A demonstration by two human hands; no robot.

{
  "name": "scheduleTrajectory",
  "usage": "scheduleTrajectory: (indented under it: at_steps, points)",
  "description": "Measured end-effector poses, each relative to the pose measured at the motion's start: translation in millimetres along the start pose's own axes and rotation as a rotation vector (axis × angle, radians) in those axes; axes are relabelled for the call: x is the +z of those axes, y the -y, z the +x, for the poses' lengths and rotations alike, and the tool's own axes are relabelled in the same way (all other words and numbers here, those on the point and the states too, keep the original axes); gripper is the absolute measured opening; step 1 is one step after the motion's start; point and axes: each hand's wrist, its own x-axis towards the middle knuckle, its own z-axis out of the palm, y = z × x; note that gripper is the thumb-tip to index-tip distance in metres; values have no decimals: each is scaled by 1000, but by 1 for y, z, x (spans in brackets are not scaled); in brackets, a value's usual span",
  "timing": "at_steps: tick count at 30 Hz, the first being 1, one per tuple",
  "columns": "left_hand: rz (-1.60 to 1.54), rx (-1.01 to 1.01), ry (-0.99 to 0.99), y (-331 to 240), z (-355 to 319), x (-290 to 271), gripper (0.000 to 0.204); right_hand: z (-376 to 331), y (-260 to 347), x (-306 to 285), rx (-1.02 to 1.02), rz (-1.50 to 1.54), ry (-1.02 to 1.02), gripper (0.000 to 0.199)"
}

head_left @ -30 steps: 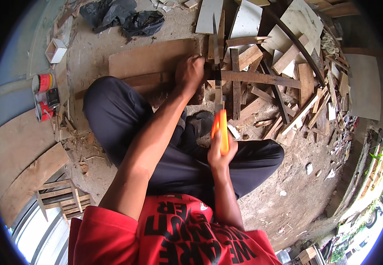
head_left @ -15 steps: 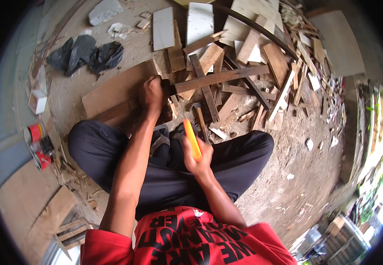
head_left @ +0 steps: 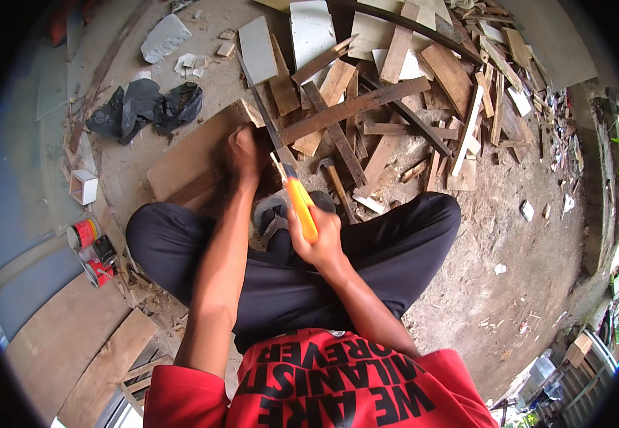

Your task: The person sits on the floor and uses a hand saw to cut a long wooden plank into smaller pieces. They repeatedly position the plank, saw through it, and set the cut pieces aside among other debris.

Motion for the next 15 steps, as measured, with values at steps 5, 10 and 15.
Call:
scheduleTrajectory:
  at_steps: [5, 10, 15]
  points:
    - [52, 45, 85, 0, 15, -2, 27, 81, 23, 1, -4, 62, 10, 36]
    - [65, -53, -25, -12, 16, -2, 25, 62, 45, -62, -105, 195, -44, 31]
    - [-234, 142, -27, -11, 16, -18, 25, 6, -29, -72, -1, 66, -203, 29]
